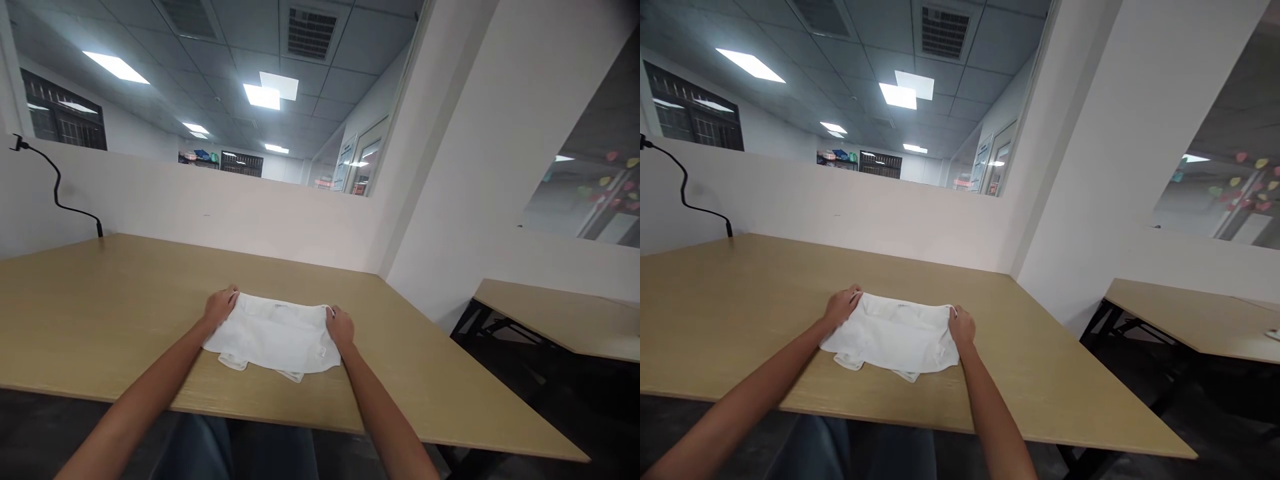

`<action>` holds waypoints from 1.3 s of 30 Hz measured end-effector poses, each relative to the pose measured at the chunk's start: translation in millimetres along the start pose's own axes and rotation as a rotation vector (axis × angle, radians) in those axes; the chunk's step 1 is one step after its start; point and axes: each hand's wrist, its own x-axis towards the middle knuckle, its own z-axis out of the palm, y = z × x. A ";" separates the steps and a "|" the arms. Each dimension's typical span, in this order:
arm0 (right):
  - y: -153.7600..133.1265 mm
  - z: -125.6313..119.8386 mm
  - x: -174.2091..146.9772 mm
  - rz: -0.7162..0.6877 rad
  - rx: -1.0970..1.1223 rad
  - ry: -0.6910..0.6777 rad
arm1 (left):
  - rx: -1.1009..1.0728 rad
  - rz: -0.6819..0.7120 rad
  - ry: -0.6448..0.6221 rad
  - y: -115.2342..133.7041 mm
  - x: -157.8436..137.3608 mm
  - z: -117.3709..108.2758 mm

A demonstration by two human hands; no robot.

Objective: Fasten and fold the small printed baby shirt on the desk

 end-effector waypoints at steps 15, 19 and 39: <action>39.4 9.2 29.6 0.037 0.316 -0.131 | -0.084 -0.098 -0.127 -40.1 10.5 8.6; 40.2 8.3 31.7 0.046 0.391 -0.094 | -0.064 -0.052 -0.244 -47.3 15.6 12.8; 41.9 8.6 30.8 0.031 0.650 -0.178 | -0.768 -0.262 -0.258 31.9 14.8 -50.0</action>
